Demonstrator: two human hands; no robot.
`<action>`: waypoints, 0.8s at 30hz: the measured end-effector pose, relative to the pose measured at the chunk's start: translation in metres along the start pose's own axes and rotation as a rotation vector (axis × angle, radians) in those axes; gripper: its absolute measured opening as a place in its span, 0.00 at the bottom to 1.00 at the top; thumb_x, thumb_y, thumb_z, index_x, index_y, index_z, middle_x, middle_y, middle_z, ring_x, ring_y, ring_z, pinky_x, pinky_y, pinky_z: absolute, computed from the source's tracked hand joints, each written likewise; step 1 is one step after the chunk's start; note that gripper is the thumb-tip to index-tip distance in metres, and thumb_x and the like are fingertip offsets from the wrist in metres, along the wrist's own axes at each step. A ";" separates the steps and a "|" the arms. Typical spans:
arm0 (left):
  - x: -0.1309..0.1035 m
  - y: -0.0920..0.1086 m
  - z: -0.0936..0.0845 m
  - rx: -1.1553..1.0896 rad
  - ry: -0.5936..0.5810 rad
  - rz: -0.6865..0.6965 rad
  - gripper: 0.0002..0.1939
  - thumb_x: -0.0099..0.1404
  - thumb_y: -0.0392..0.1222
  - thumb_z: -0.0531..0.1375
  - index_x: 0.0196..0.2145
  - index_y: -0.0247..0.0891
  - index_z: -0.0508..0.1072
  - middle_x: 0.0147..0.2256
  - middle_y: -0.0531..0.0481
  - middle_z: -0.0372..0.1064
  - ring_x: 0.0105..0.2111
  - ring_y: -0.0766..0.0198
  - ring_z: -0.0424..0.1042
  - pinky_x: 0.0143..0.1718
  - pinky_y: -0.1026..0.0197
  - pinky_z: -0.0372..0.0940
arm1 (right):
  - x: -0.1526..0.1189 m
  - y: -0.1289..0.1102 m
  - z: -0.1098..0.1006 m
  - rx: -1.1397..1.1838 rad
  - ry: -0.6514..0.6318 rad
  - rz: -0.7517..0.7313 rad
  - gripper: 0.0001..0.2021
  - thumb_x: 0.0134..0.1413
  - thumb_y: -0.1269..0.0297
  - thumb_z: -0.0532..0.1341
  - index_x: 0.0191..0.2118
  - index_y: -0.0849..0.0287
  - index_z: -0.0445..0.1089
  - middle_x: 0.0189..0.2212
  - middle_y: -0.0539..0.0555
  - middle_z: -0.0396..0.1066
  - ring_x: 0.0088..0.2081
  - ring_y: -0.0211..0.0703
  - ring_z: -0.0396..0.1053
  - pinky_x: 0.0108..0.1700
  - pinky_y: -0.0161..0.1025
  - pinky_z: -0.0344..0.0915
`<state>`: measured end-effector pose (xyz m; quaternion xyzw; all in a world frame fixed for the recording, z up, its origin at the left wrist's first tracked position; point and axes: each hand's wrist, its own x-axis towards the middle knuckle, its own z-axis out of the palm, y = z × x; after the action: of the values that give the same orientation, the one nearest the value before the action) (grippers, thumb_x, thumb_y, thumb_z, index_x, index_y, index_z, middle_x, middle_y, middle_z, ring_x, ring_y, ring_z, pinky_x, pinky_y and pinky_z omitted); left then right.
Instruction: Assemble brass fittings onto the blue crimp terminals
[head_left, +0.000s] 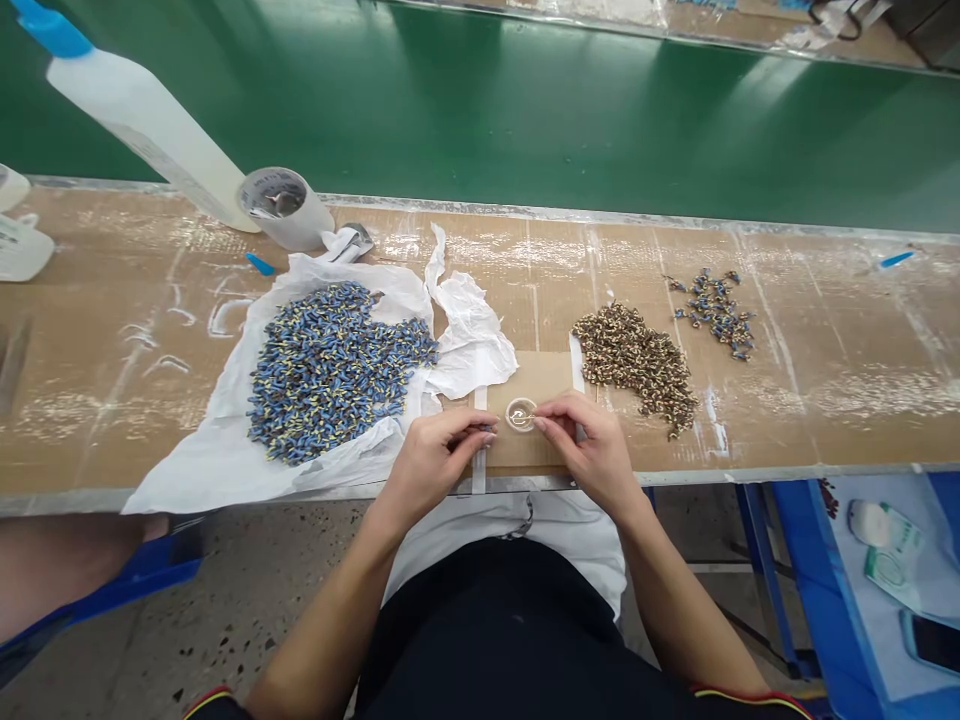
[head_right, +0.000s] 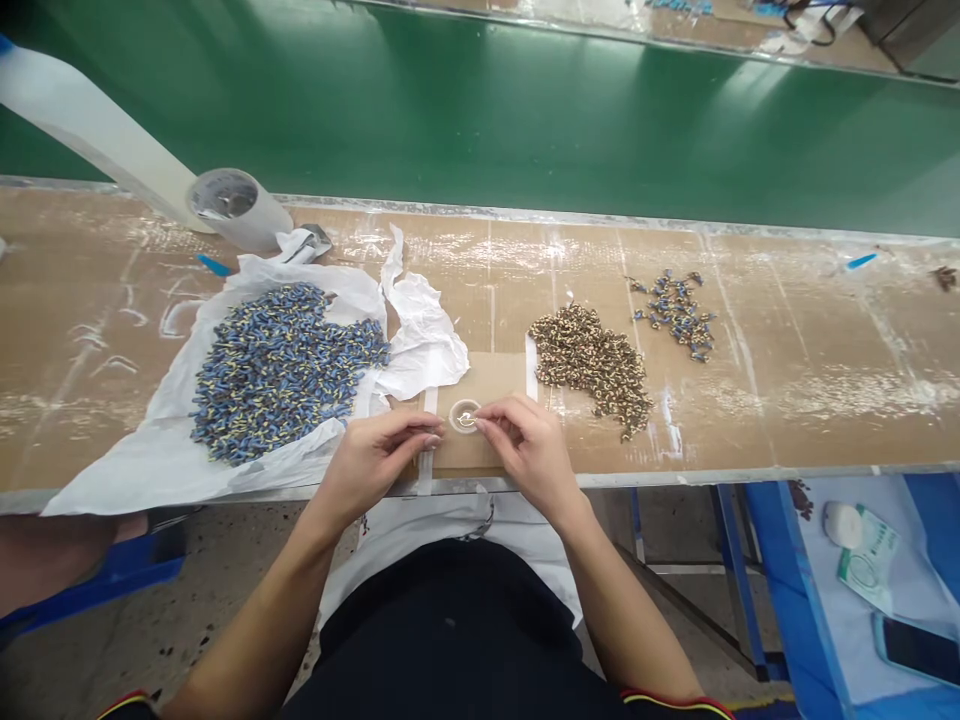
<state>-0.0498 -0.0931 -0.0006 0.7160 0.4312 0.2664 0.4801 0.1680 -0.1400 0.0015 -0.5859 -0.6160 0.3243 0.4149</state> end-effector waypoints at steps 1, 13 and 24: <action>0.000 0.000 0.001 -0.009 0.002 -0.005 0.07 0.67 0.38 0.60 0.41 0.38 0.78 0.37 0.49 0.79 0.34 0.62 0.78 0.39 0.62 0.72 | 0.001 -0.001 0.000 0.004 -0.005 -0.008 0.05 0.63 0.62 0.60 0.38 0.53 0.74 0.33 0.53 0.72 0.31 0.42 0.67 0.32 0.40 0.64; 0.005 -0.003 0.003 0.014 -0.048 0.065 0.07 0.66 0.37 0.61 0.40 0.38 0.79 0.36 0.49 0.79 0.31 0.65 0.76 0.33 0.65 0.69 | 0.010 -0.004 0.008 0.038 0.037 -0.021 0.06 0.63 0.64 0.59 0.38 0.52 0.75 0.34 0.53 0.67 0.35 0.43 0.68 0.34 0.41 0.67; 0.004 -0.004 0.005 0.028 -0.095 0.118 0.06 0.66 0.36 0.61 0.39 0.36 0.78 0.35 0.50 0.79 0.33 0.66 0.76 0.35 0.67 0.68 | 0.000 -0.010 0.004 0.130 0.182 0.037 0.05 0.62 0.64 0.61 0.36 0.56 0.74 0.34 0.53 0.75 0.36 0.42 0.71 0.38 0.40 0.67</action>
<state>-0.0452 -0.0910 -0.0064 0.7585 0.3688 0.2540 0.4734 0.1598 -0.1408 0.0082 -0.5959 -0.5425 0.3165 0.5003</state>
